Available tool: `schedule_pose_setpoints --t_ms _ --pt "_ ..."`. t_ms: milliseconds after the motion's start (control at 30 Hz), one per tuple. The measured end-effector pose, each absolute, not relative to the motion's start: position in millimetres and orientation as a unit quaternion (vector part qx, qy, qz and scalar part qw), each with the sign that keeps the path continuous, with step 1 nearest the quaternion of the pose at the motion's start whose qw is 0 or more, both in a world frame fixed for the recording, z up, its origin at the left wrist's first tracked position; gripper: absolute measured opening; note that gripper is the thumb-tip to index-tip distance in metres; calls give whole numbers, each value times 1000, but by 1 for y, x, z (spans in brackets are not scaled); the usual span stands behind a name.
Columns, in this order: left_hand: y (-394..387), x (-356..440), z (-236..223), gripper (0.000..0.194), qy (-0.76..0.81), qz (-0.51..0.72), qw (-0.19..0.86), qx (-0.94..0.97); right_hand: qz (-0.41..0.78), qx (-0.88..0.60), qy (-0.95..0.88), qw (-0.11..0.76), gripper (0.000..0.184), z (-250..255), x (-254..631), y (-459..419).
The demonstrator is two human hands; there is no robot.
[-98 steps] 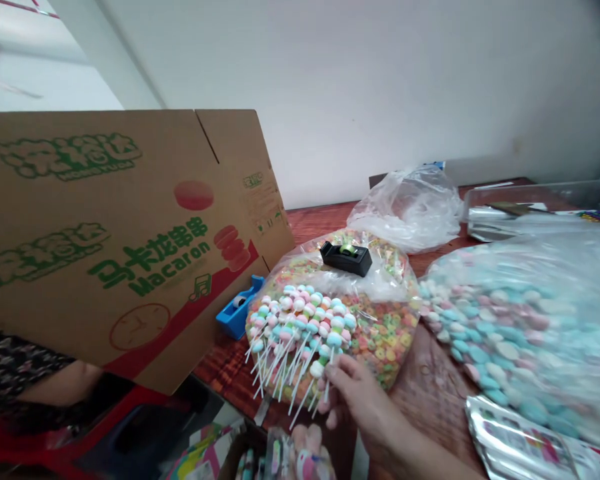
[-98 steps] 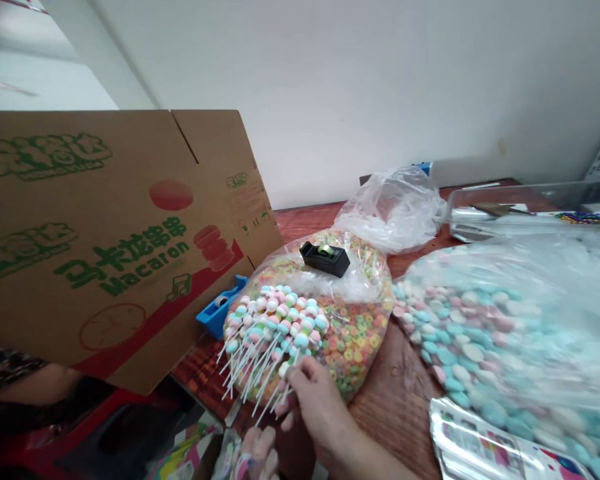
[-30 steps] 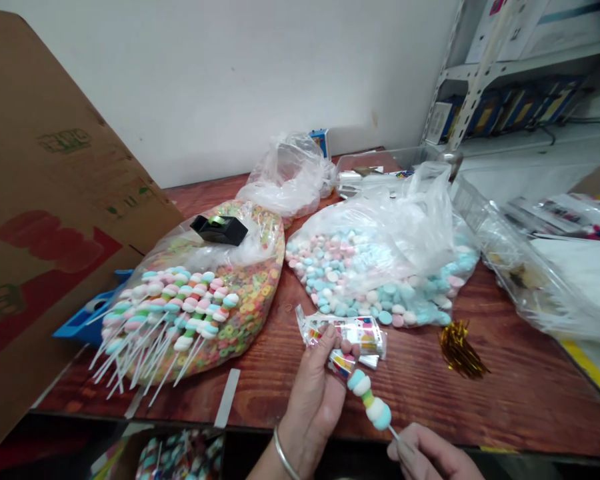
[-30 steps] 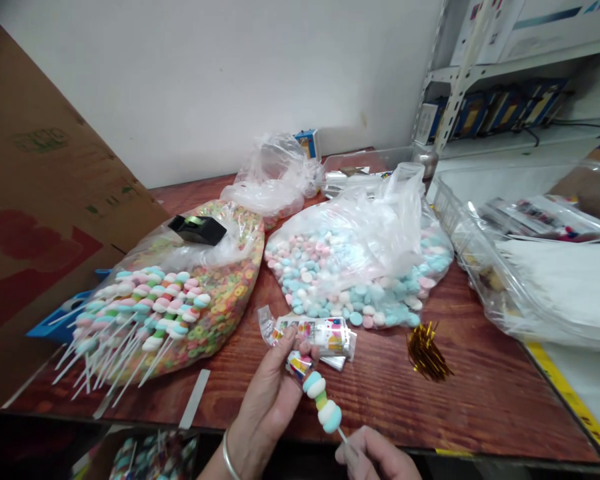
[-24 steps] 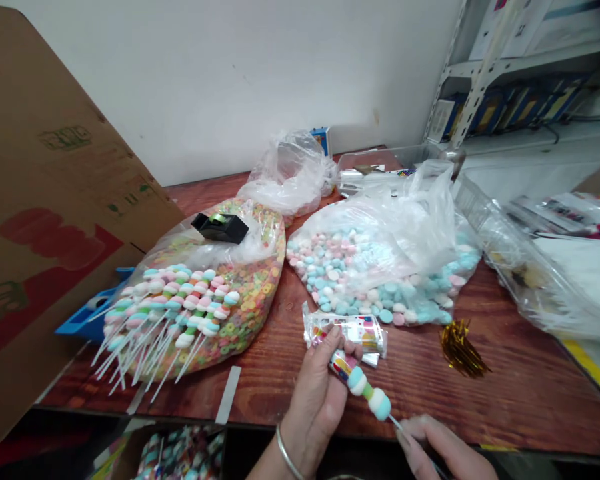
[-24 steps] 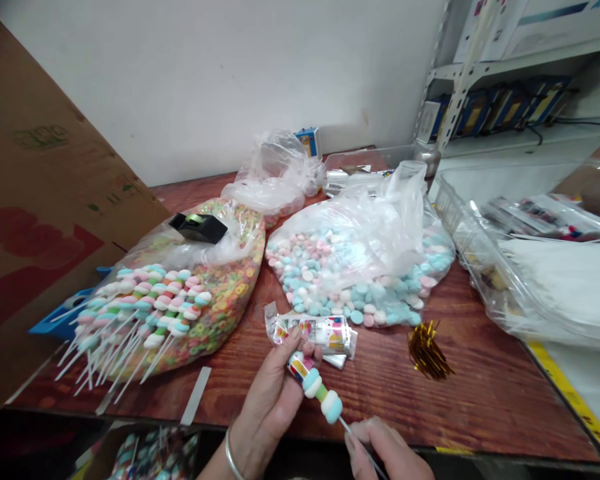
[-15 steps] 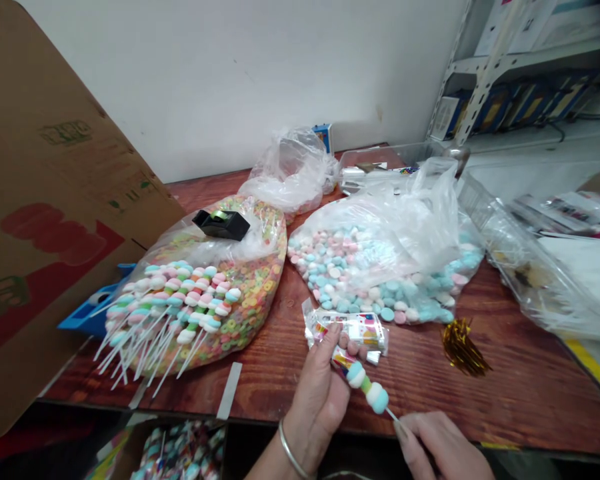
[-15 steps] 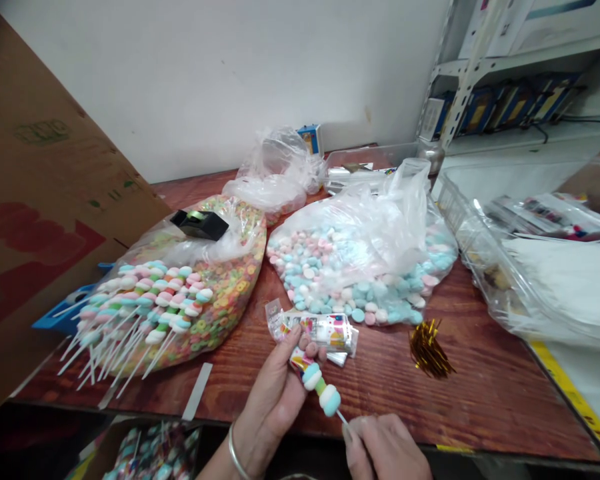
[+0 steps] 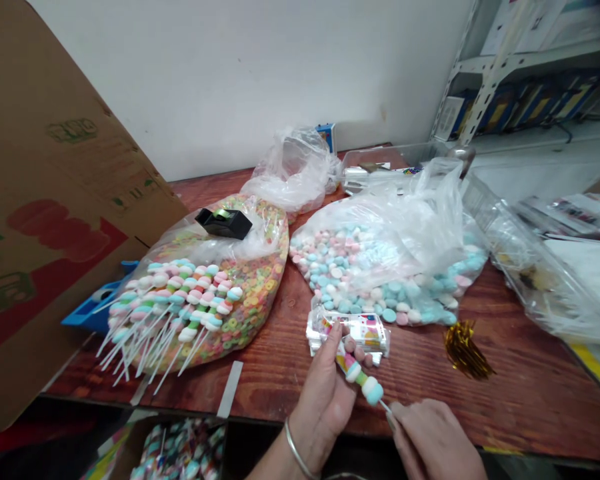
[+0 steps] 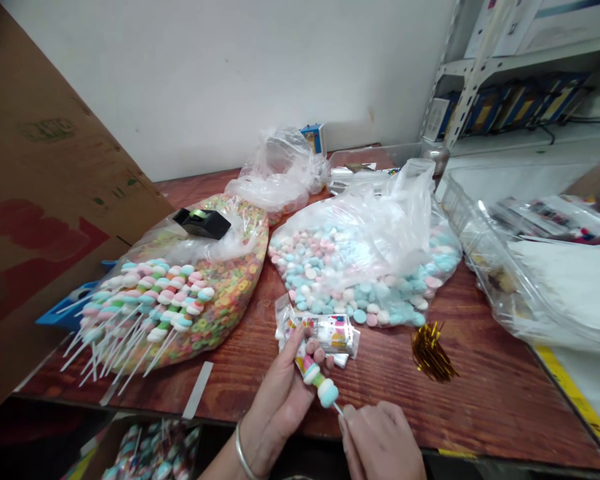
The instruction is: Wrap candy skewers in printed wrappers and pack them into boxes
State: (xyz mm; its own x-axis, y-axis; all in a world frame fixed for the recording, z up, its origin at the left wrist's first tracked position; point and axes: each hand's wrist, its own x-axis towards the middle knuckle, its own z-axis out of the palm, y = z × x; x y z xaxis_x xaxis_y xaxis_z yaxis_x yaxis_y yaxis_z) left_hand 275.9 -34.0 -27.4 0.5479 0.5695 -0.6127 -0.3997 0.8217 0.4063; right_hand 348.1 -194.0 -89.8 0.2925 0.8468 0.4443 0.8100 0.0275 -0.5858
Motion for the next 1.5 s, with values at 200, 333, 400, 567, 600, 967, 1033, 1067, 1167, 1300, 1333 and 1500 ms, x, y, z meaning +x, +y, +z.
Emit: schedule_pose_setpoints --t_ms 200,333,400,567,600,967,1033,1067,1167,1300,1333,1500 --pt "-47 280 -34 22 372 292 873 118 211 -706 -487 468 26 -96 336 -183" --pt "-58 280 -37 27 346 264 891 129 394 -654 -302 571 42 -88 327 -172" --pt "-53 278 -36 26 342 273 889 133 396 -647 -286 586 42 -85 329 -171" --pt "-27 278 -30 24 331 331 873 132 365 -658 -310 580 39 -87 334 -178" --pt "-24 279 -30 18 331 337 872 129 353 -667 -320 573 37 -89 333 -179" --pt "-65 292 -40 24 338 275 895 98 156 -732 -490 448 18 -95 343 -178" --pt "-59 292 -41 22 346 283 890 95 231 -722 -449 473 24 -91 343 -179" --pt "-55 291 -41 22 346 290 887 98 267 -713 -429 486 28 -88 343 -179" --pt "-53 290 -40 20 348 307 877 125 315 -695 -387 518 36 -83 341 -178" --pt "-70 291 -40 26 350 264 880 181 317 -690 -355 545 31 -81 341 -171" --pt "-76 291 -41 28 350 258 880 192 323 -687 -347 551 33 -82 341 -169" --pt "-91 290 -48 32 371 234 860 260 359 -676 -322 556 41 -85 340 -159"
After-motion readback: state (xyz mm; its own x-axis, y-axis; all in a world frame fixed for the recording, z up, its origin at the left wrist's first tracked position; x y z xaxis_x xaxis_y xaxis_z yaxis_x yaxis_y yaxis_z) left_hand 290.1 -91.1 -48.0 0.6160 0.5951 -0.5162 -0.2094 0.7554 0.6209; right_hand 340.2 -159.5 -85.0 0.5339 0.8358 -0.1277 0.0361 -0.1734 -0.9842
